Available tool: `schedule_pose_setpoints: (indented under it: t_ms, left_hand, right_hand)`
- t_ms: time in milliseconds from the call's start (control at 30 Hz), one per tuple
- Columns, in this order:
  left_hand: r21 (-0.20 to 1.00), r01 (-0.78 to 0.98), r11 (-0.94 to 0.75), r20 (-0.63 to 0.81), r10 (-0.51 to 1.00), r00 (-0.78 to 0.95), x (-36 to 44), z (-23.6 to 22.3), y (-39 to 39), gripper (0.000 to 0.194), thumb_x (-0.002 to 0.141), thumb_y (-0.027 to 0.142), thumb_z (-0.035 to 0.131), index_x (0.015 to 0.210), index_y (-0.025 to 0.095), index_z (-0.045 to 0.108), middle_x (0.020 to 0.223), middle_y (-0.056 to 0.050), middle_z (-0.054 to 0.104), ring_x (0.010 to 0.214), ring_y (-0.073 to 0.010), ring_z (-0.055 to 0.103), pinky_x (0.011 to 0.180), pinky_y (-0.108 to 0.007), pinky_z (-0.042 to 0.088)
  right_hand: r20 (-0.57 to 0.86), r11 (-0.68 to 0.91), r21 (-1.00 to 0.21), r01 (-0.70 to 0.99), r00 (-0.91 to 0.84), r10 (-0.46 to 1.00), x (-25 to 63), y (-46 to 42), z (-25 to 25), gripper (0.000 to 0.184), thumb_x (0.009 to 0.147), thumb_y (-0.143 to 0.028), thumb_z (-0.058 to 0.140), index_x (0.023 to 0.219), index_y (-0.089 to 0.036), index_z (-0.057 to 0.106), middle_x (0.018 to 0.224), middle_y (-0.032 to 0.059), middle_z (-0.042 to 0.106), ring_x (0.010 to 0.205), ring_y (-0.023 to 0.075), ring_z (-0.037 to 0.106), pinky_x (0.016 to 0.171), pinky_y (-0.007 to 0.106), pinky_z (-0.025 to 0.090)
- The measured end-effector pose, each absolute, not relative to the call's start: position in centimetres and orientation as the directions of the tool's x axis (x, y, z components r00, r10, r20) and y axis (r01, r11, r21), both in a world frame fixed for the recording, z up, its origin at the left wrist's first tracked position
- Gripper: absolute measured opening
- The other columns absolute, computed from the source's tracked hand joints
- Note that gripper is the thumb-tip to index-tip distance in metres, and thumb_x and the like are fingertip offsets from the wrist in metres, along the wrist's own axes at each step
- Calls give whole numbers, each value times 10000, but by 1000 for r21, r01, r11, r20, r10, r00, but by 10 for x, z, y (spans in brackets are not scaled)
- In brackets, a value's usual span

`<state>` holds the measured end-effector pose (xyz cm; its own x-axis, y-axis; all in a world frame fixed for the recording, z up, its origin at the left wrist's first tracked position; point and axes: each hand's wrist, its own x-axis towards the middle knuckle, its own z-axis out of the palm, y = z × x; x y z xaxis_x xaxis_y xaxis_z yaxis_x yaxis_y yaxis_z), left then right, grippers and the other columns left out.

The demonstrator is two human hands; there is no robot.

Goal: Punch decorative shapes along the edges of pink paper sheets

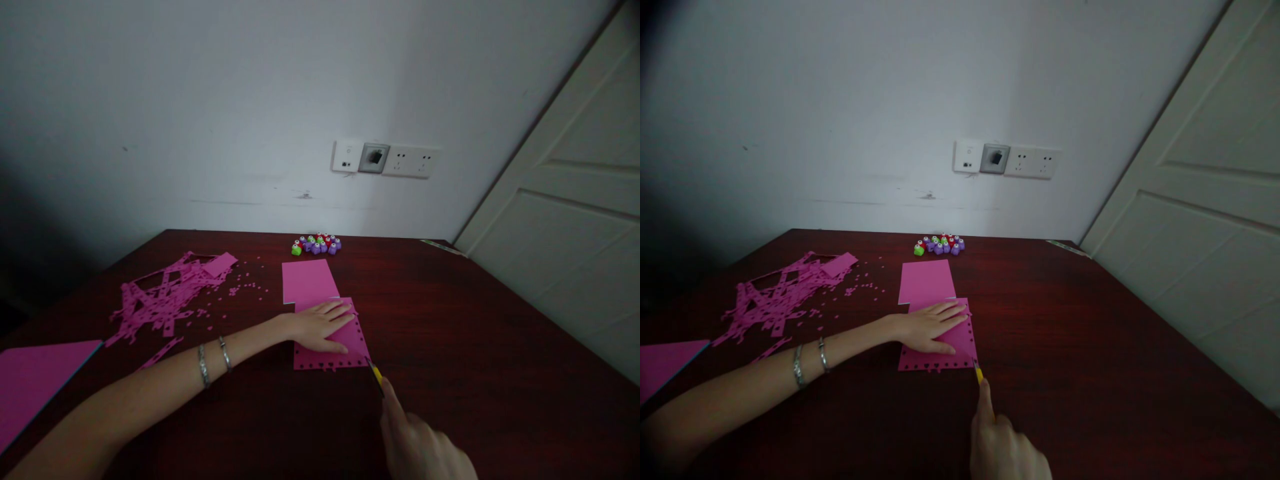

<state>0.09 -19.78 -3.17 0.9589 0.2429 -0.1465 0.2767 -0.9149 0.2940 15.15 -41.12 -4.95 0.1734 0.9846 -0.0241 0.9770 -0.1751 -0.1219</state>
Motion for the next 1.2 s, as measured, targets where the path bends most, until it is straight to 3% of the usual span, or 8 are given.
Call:
schedule_pose_setpoints:
  t_ms: [233,333,433,600,733,900,1033,1200]
  left_hand:
    - [217,391,-894,-18,397,918,5,-44,-220,774,865,599,211,1408,61,89,1475,-164,43,1352,-267,-11,1100,-423,120]
    - [167,430,-887,146,454,879,9,-42,-235,618,923,449,204,1381,35,186,1464,-176,123,1355,-251,37,1097,-416,159]
    - [163,304,-939,241,337,910,6,-30,-237,442,927,266,255,1324,91,338,1408,-127,324,1326,-194,217,1086,-383,226]
    - [76,53,-996,58,58,997,-10,-16,-223,386,890,235,352,1252,181,475,1371,-79,395,1283,-214,310,1062,-389,259]
    - [-31,89,-996,41,88,995,-11,-20,-232,428,892,431,355,1228,209,500,1327,-100,435,1168,-255,424,971,-407,335]
    - [-135,209,-969,81,200,977,-6,-28,-253,459,895,436,322,1266,195,445,1143,-140,533,1002,-257,490,833,-389,404]
    - [-87,291,-953,103,282,954,-9,-32,-249,445,910,393,303,1294,191,401,1243,-139,463,1143,-261,416,927,-385,358]
    - [13,281,-960,41,281,959,-17,-34,-232,471,929,360,246,1340,145,326,1426,-142,270,1315,-260,231,1053,-384,247]
  right_hand:
    - [142,-215,-206,955,246,959,168,-410,-30,429,900,-298,282,1280,-233,472,855,62,718,472,186,649,402,271,489]
    - [261,-258,-220,941,311,914,176,-408,-22,432,897,-316,285,1255,-198,496,808,72,719,451,196,640,385,281,481]
    - [311,-286,-207,936,340,887,181,-404,-21,424,886,-309,296,1213,-178,531,690,60,709,426,206,629,359,278,458]
    - [278,-254,-187,949,299,913,186,-402,-26,426,890,-302,277,1188,-155,545,558,38,675,434,208,630,394,278,467]
    - [227,-250,-195,948,292,929,187,-402,-29,422,892,-297,283,1212,-162,524,708,54,713,482,211,651,406,283,475]
    - [194,-246,-202,948,285,939,186,-400,-27,439,900,-301,257,1250,-176,491,703,44,712,485,217,650,418,299,478]
    - [148,-262,-249,932,304,941,183,-395,-25,441,900,-311,247,1225,-185,517,694,47,711,507,230,657,433,303,478]
    - [131,-162,-423,891,237,963,179,-384,-25,425,886,-296,278,1219,-185,519,748,52,717,632,221,680,541,271,496]
